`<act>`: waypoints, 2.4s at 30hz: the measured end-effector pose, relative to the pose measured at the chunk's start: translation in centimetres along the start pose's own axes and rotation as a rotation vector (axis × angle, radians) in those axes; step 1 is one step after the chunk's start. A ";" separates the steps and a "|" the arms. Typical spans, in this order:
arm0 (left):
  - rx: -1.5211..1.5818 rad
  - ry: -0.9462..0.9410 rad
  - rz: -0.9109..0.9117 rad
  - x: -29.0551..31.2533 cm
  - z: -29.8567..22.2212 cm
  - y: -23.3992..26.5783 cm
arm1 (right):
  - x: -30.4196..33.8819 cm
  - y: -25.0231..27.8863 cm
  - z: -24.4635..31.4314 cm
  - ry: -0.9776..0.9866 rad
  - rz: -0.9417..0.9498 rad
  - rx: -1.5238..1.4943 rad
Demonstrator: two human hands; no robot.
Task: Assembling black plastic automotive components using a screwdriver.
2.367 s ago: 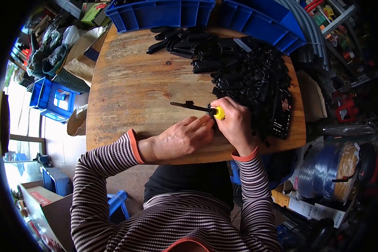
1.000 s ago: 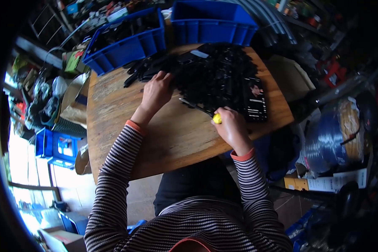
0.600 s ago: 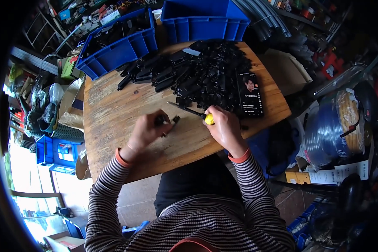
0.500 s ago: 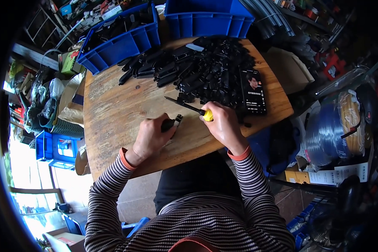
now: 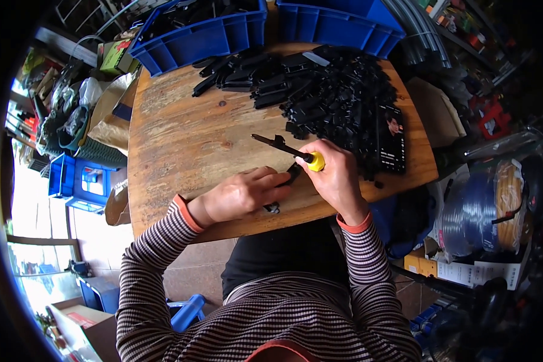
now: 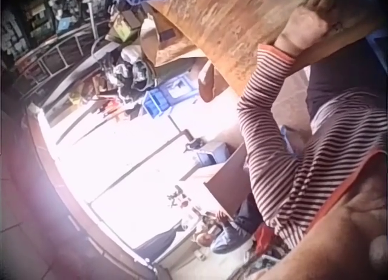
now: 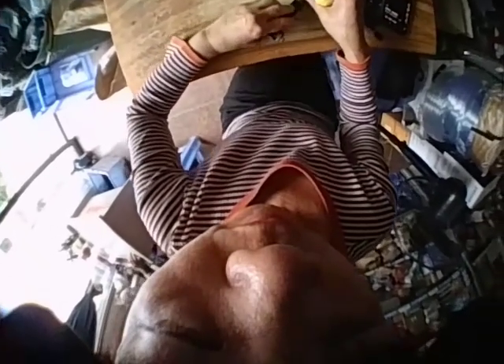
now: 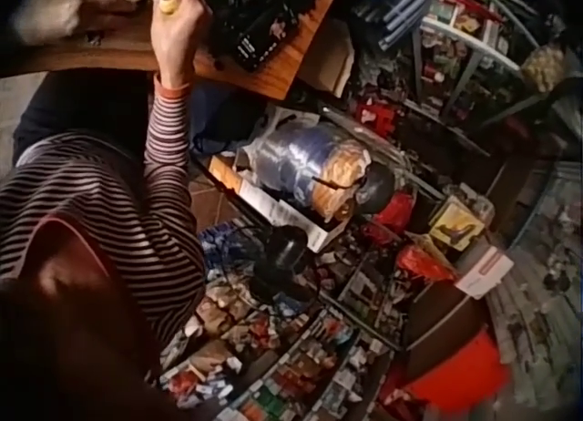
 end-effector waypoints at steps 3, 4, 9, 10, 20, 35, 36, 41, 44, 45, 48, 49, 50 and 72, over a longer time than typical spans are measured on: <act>-0.116 0.017 -0.052 -0.3 -0.7 -1.3 | 0.0 -0.7 -0.2 0.015 0.023 0.003; -0.173 0.023 -0.072 -0.3 -1.0 -1.5 | 0.0 -1.0 -0.3 0.016 0.029 -0.001; -0.190 0.039 -0.091 -0.8 -1.8 -1.8 | 0.2 -0.8 -0.6 0.026 0.053 0.074; -0.189 0.034 -0.089 -0.9 -2.0 -1.7 | 0.2 -0.6 -0.6 0.013 0.061 0.094; -0.242 0.014 -0.145 -1.6 -2.6 -2.4 | 0.6 -0.6 0.1 0.135 0.116 0.248; -0.193 0.010 -0.096 -1.5 -2.9 -2.6 | -2.5 -1.1 -1.1 -0.176 -0.107 -0.572; -0.176 0.014 -0.106 -1.4 -2.8 -2.5 | -2.1 0.6 -1.0 -0.113 -0.216 -0.590; -0.193 0.024 -0.034 -1.5 -3.0 -2.1 | -1.6 5.1 2.3 0.152 -0.453 -0.631; -0.175 0.037 -0.049 -1.5 -3.1 -2.0 | -1.6 -0.7 0.9 0.066 -0.218 -0.595; -0.173 0.022 -0.049 -1.8 -3.4 -2.3 | -1.5 -2.7 -0.7 -0.046 -0.087 -0.578; -0.170 0.050 -0.017 -1.5 -2.6 -3.1 | -1.1 -1.0 -1.2 -0.031 -0.226 -0.593; -0.168 0.041 -0.022 -2.0 -2.4 -3.0 | -0.7 0.7 -1.5 -0.035 -0.304 -0.584; -0.182 0.020 -0.054 -2.0 -2.6 -2.4 | 0.0 2.6 -1.0 -0.030 -0.381 -0.579; -0.282 0.603 -0.523 -5.5 13.8 1.6 | 4.0 6.3 -6.1 -0.238 0.003 0.368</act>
Point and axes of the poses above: each hand's wrist, its own x-axis away from the middle knuckle, its own y-axis out of the back of the hand, z = x × y, the point moved 5 cm from there along -x, towards the middle knuckle, and after that the axes turned 5 degrees about -x, right-handed, at the moved point
